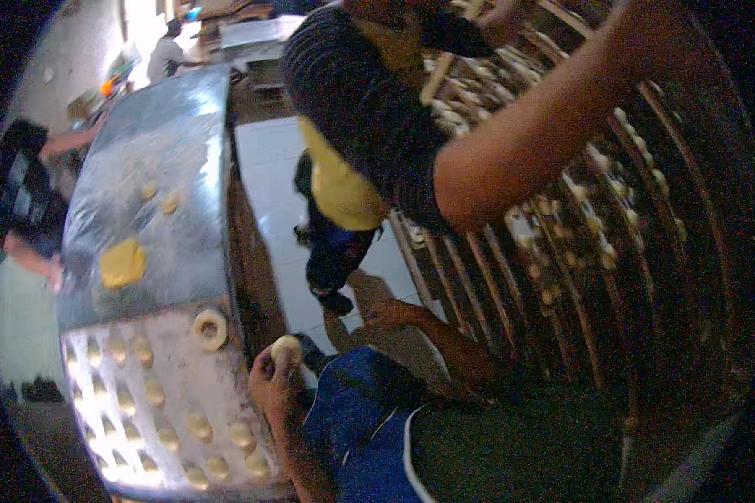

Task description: The person shapes small dough balls into rings by hand and places them on a wooden board. They then lift the board and place it onto a multi-tiered wooden rack. The person repeats the shaping process with additional dough balls.

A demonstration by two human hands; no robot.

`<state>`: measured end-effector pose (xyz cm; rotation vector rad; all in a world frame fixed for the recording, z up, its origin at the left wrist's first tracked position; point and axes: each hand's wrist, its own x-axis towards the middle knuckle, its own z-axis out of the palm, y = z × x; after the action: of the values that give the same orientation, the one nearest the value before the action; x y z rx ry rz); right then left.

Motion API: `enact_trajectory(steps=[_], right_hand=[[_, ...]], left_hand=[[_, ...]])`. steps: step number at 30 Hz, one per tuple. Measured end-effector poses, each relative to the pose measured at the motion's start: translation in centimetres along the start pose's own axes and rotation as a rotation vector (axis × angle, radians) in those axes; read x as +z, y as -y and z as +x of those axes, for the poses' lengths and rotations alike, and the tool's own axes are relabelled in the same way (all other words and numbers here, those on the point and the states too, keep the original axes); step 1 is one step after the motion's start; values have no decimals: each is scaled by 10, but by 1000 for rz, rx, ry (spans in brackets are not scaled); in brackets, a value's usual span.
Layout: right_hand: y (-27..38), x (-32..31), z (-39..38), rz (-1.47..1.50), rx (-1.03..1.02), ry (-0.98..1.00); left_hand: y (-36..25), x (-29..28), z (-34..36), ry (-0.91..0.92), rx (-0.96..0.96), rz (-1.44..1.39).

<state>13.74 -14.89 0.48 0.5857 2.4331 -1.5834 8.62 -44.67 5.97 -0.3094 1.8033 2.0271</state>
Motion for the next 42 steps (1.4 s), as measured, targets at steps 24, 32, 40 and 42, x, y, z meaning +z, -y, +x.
enact_trajectory(steps=[24,32,40,42], right_hand=[[244,279,-88,36,-716,936],[259,320,-75,388,-54,1280],[247,338,-93,152,-486,899],[248,332,-96,33,-136,1021]], left_hand=[[-9,-149,-150,-777,351,-194],[5,-170,-154,-526,596,-622],[5,-186,-137,-807,462,-624],[6,-182,-131,-1058,506,174]])
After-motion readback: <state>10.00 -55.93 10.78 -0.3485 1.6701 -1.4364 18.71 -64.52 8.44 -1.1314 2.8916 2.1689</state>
